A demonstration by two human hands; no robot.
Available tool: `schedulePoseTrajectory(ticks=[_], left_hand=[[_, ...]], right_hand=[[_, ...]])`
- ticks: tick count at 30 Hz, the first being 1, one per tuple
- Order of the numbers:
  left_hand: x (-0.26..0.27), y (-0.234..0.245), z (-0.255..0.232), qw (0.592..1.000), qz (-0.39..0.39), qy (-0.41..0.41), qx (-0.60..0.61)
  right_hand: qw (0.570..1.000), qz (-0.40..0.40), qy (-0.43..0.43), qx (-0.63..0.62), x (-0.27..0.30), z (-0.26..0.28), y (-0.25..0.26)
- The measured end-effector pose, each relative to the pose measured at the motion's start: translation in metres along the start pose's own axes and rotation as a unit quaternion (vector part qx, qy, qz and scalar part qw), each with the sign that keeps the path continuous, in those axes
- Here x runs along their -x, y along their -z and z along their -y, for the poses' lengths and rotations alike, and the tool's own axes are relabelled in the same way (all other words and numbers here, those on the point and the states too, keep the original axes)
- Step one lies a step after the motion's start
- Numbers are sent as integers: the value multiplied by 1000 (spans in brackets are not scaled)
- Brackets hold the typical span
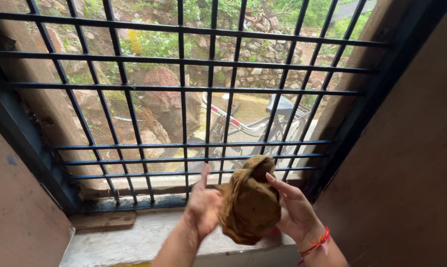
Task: The person cleans the metal bars and frame of a window by hand using a cloth dipped in a bucket of water.
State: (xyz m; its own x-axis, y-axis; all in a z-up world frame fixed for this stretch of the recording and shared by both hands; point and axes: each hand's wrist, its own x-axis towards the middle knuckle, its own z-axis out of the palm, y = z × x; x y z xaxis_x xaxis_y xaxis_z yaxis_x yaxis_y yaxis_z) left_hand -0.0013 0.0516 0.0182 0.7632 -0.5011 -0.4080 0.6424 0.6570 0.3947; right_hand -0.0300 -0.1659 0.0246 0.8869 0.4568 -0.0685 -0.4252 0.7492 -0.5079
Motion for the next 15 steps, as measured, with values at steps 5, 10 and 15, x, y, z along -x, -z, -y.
schedulePoseTrajectory(ticks=[5, 10, 15], left_hand=[[-12, 28, 3, 977, 173, -39, -118], [19, 7, -31, 959, -50, -205, -187], [47, -7, -40, 914, -147, -264, -269]], right_hand=[[994, -4, 12, 108, -3, 5, -8], [994, -42, -26, 94, -10, -5, 39], [981, -123, 45, 140, -16, -14, 50]])
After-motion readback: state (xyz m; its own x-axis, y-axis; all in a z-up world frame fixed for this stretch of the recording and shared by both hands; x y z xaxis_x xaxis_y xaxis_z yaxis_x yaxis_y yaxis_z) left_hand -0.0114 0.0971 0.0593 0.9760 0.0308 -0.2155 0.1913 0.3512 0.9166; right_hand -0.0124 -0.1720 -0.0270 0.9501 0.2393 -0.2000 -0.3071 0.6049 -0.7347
